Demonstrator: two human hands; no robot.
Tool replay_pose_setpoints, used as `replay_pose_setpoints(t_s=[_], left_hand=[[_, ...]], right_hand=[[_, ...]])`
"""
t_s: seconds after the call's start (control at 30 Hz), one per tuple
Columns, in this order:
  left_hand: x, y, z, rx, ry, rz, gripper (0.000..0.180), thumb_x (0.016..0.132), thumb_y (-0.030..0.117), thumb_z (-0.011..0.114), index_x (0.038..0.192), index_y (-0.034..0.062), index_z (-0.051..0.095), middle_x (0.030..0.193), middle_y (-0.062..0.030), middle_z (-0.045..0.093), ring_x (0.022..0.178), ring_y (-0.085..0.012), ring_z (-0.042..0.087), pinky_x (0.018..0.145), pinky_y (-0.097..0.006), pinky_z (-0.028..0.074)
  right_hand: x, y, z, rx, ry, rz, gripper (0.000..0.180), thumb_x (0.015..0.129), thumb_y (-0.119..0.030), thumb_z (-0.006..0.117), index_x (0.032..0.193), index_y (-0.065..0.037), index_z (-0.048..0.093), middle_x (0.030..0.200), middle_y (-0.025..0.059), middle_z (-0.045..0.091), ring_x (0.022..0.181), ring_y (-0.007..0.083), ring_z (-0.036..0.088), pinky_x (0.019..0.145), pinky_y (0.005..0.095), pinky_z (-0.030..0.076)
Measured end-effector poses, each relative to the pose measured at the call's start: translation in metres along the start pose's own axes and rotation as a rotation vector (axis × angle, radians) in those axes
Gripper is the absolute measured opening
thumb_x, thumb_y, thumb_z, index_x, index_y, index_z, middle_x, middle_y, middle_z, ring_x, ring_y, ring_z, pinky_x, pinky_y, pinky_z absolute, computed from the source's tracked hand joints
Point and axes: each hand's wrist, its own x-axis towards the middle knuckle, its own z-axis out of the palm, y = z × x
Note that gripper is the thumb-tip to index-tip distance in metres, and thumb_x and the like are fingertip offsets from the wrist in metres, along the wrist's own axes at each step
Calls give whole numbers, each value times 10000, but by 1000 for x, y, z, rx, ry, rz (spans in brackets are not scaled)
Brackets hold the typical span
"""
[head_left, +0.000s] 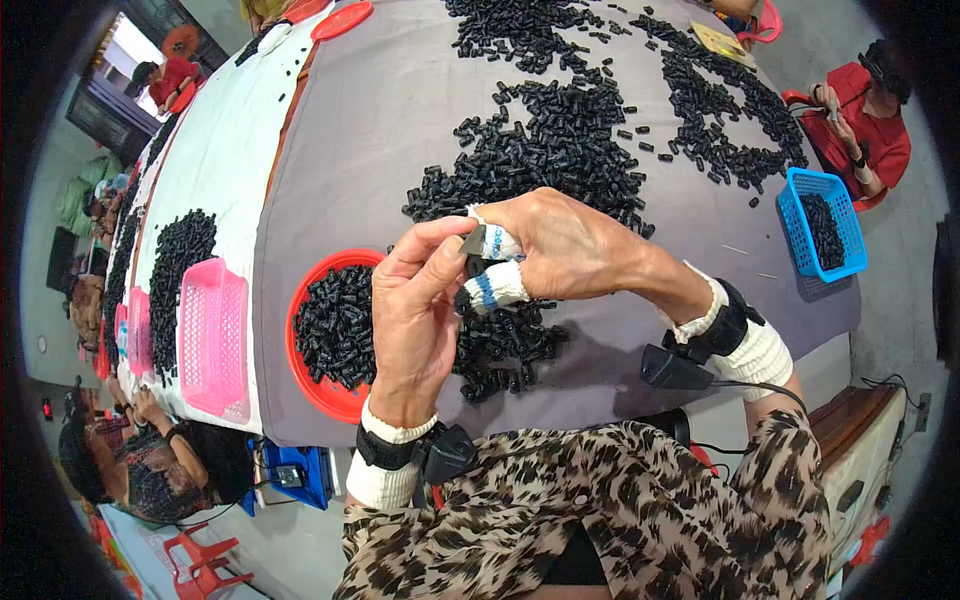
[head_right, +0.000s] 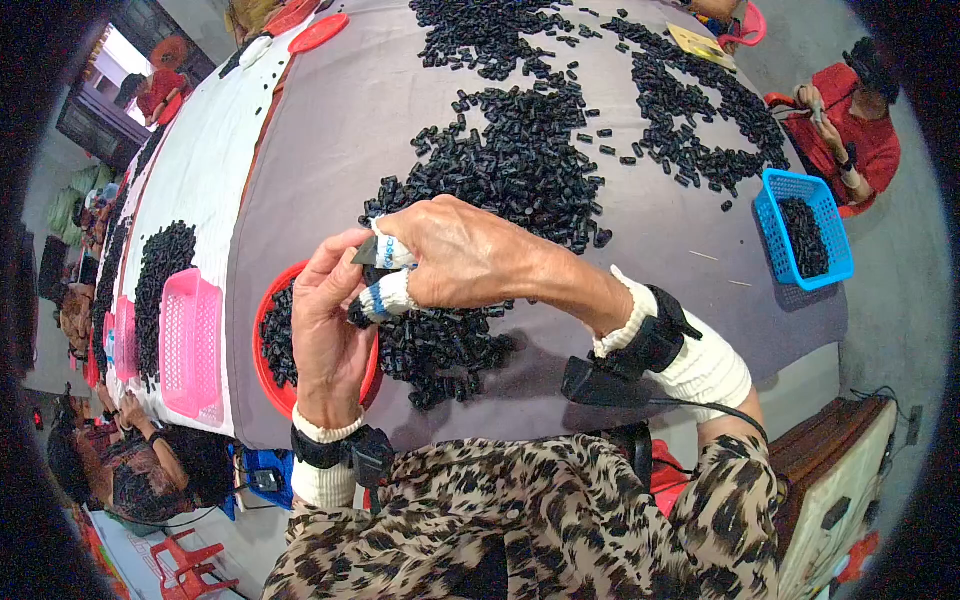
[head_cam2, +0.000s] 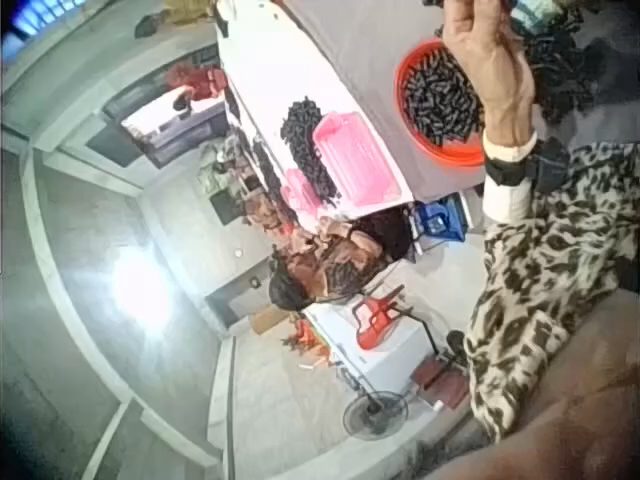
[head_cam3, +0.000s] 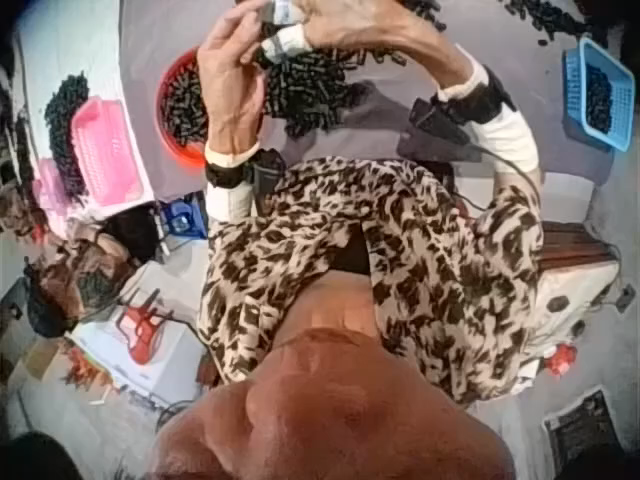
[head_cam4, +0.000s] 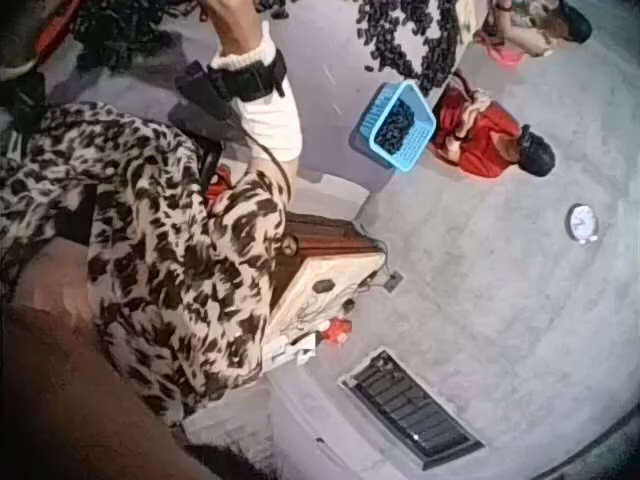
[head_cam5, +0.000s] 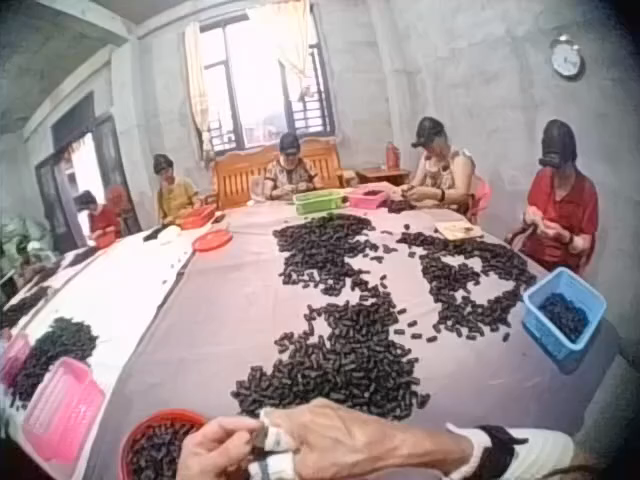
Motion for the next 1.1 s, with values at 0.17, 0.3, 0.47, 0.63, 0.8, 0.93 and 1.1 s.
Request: replay_pose_setpoints(t_s=[0.17,0.3,0.47,0.63,0.8,0.93,1.1], left_hand=[[3,-1,5,27,38,-10,177,856,82,578,1000,-21,593,916,-68,626,803,-112,595,739,-239,477],[3,-1,5,-27,-16,-5,185,860,80,570,1015,-21,586,916,-70,626,806,-116,596,747,-245,481],[0,-3,10,-69,37,-20,202,880,88,541,1048,-21,567,916,-70,623,811,-116,594,743,-252,491],[-2,-2,9,-78,28,-17,200,883,86,535,1049,-20,569,921,-71,622,803,-111,592,728,-246,492],[-2,-2,8,-48,48,-18,202,881,85,540,1048,-23,571,918,-69,622,799,-104,588,716,-240,492],[-2,-1,5,-48,21,-19,201,875,87,553,1038,-27,576,903,-59,620,780,-90,582,707,-229,486],[-1,-1,6,0,61,-18,195,869,91,564,1023,-27,584,890,-53,619,767,-83,579,709,-224,479]], right_hand=[[1,8,2,-102,10,-18,260,723,-194,664,866,-6,555,654,53,557,573,148,508,534,310,414],[-2,-4,-2,104,52,-7,325,706,-279,679,768,20,567,677,149,605,594,252,565,581,355,439],[-1,-2,-2,59,110,58,384,659,-327,714,747,16,566,653,143,592,588,251,565,573,353,438],[-1,0,1,52,127,20,401,657,-340,713,722,22,554,646,148,584,587,258,568,569,358,436],[-1,2,1,41,104,-11,400,665,-340,708,712,23,547,648,160,583,587,289,569,570,375,435],[-1,0,-1,-1,80,1,396,670,-338,704,718,24,550,654,165,587,590,299,573,571,382,435],[-1,1,1,2,80,-14,382,687,-331,694,731,22,556,656,160,593,593,298,576,572,382,436]])
